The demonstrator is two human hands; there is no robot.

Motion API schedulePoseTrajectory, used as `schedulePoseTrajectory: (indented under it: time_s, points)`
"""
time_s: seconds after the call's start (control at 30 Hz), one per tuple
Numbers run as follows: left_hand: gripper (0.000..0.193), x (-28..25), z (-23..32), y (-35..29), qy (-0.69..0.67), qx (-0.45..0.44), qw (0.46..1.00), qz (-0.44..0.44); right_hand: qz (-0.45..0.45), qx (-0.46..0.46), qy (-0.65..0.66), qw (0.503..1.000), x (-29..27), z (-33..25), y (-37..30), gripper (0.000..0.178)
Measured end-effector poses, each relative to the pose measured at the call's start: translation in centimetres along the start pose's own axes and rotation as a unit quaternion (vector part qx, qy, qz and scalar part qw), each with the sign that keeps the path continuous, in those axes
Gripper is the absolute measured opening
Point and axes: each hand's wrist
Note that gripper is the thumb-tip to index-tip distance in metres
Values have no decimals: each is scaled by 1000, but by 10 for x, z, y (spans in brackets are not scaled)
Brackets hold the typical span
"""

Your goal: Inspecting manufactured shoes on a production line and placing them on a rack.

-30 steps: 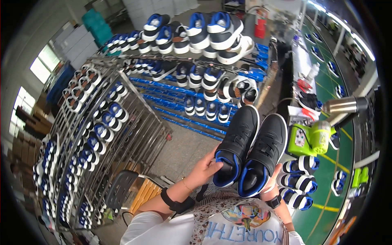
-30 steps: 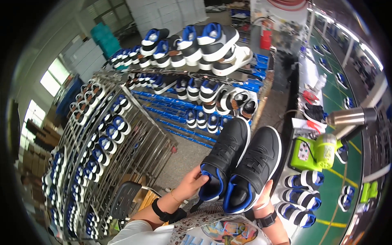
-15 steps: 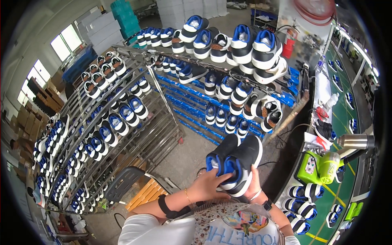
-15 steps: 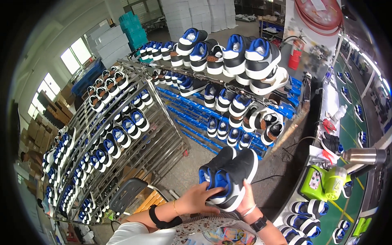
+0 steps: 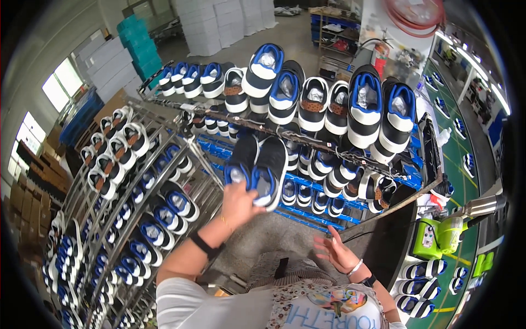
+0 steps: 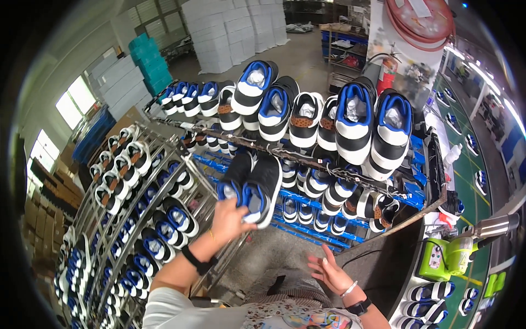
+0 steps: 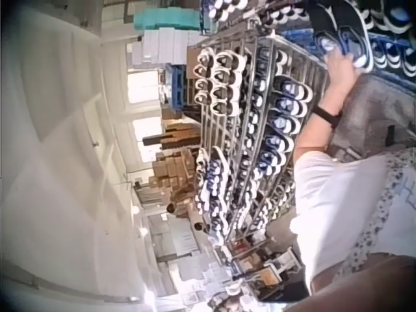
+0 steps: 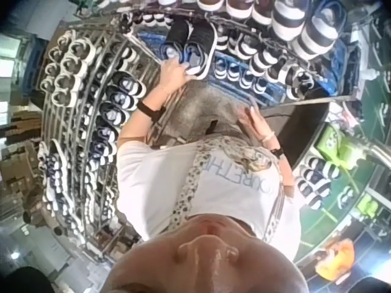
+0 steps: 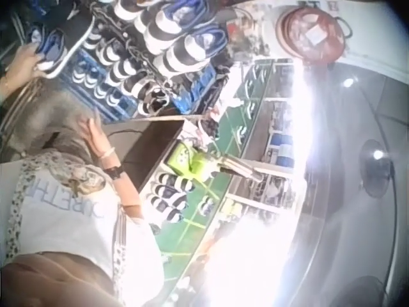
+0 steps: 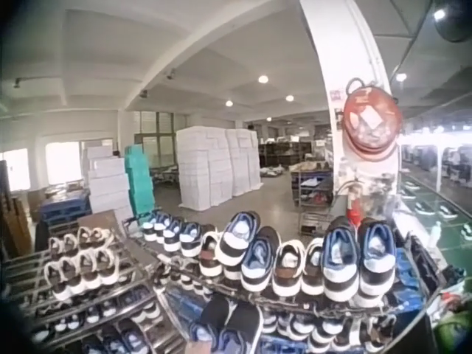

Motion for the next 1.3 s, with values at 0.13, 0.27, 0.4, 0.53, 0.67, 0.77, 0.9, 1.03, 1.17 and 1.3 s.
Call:
schedulePoseTrajectory:
  time_s: [0.13,0.27,0.4,0.53,0.67,0.77,0.9,1.03,1.17,1.3]
  points:
    - [41,38,-72,85,42,54,997,22,47,-12,35,998,7,9,11,68]
    - [45,59,-95,149,83,42,995,-44,85,-44,62,993,12,11,15,68]
    - [65,96,-111,181,176,-13,967,-186,132,-27,56,989,12,22,14,68]
    - [108,110,-120,184,161,-59,970,-171,149,-23,62,987,11,25,13,68]
    - [64,97,-97,168,185,64,981,-12,201,-27,61,977,9,32,-5,69]
    - [39,89,-75,161,193,29,980,-40,235,-7,56,970,6,43,-24,68]
    - [52,103,-56,105,109,104,981,121,337,-19,113,935,-1,68,-69,72]
    - [33,150,32,33,-105,235,966,0,406,-72,136,901,-9,111,-138,69]
    - [32,168,164,-24,-280,378,820,-325,526,-121,179,823,-1,160,-217,58]
    - [35,169,298,-59,-310,497,640,-498,660,-190,199,699,4,224,-296,42]
Point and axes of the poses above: each hand's wrist, its own y-axis towards the middle knuckle, its own x-axis out of the palm, z = x × y, and after that the axes turned 2 degrees about z, right-handed
